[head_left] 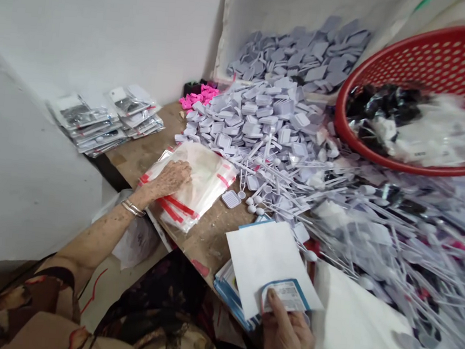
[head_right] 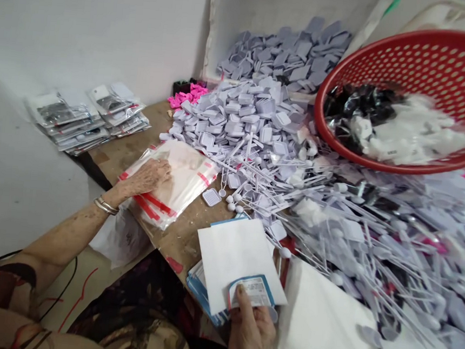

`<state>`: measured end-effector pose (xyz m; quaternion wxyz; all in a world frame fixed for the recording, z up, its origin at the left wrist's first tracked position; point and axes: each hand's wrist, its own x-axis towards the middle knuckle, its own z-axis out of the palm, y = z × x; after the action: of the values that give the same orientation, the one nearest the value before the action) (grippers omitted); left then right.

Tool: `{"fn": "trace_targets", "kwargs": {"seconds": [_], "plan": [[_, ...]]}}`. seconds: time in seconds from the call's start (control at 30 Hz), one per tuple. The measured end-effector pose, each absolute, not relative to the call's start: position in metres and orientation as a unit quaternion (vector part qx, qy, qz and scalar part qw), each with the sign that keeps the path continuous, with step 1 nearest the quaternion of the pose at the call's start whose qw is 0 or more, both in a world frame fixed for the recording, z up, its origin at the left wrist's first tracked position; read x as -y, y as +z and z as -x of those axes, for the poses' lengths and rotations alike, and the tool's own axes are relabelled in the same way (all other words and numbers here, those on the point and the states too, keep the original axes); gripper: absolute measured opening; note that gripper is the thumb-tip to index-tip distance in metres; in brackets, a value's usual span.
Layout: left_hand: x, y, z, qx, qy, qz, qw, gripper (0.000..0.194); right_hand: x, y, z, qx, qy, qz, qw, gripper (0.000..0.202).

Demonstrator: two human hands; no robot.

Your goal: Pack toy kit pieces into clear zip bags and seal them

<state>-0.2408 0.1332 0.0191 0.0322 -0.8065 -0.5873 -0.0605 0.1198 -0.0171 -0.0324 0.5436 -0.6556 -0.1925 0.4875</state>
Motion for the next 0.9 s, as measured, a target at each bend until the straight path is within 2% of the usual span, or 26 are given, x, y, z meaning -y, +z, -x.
{"fn": "trace_targets", "kwargs": {"seconds": [0.17, 0.3, 0.5, 0.63, 0.73, 0.8, 0.9], "plan": [[-0.122, 0.025, 0.251, 0.582, -0.072, 0.81, 0.0, 0.038, 0.015, -0.033, -0.119, 0.176, 0.499, 0.649, 0.546, 0.049], [-0.119, 0.02, 0.244, 0.586, -0.095, 0.805, -0.001, 0.021, 0.016, -0.03, -0.115, 0.168, 0.498, 0.644, 0.556, 0.048], [-0.133, 0.043, 0.235, 0.597, -0.079, 0.797, 0.047, 0.026, 0.014, -0.03, -0.12, 0.22, 0.527, 0.606, 0.554, 0.05], [-0.129, 0.078, 0.219, 0.626, -0.082, 0.767, 0.118, 0.03, 0.018, -0.007, -0.125, 0.438, 0.505, 0.586, 0.459, 0.033], [-0.115, 0.095, 0.192, 0.608, -0.065, 0.777, 0.15, 0.03, 0.024, 0.035, -0.109, 0.695, 0.46, 0.421, 0.358, 0.022], [-0.103, 0.099, 0.171, 0.572, -0.038, 0.802, 0.17, 0.029, 0.028, 0.063, -0.089, 0.813, 0.387, 0.306, 0.308, 0.032], [-0.089, 0.094, 0.144, 0.499, -0.034, 0.851, 0.162, 0.025, 0.03, 0.082, -0.059, 0.895, 0.217, 0.311, 0.236, 0.045]]}}
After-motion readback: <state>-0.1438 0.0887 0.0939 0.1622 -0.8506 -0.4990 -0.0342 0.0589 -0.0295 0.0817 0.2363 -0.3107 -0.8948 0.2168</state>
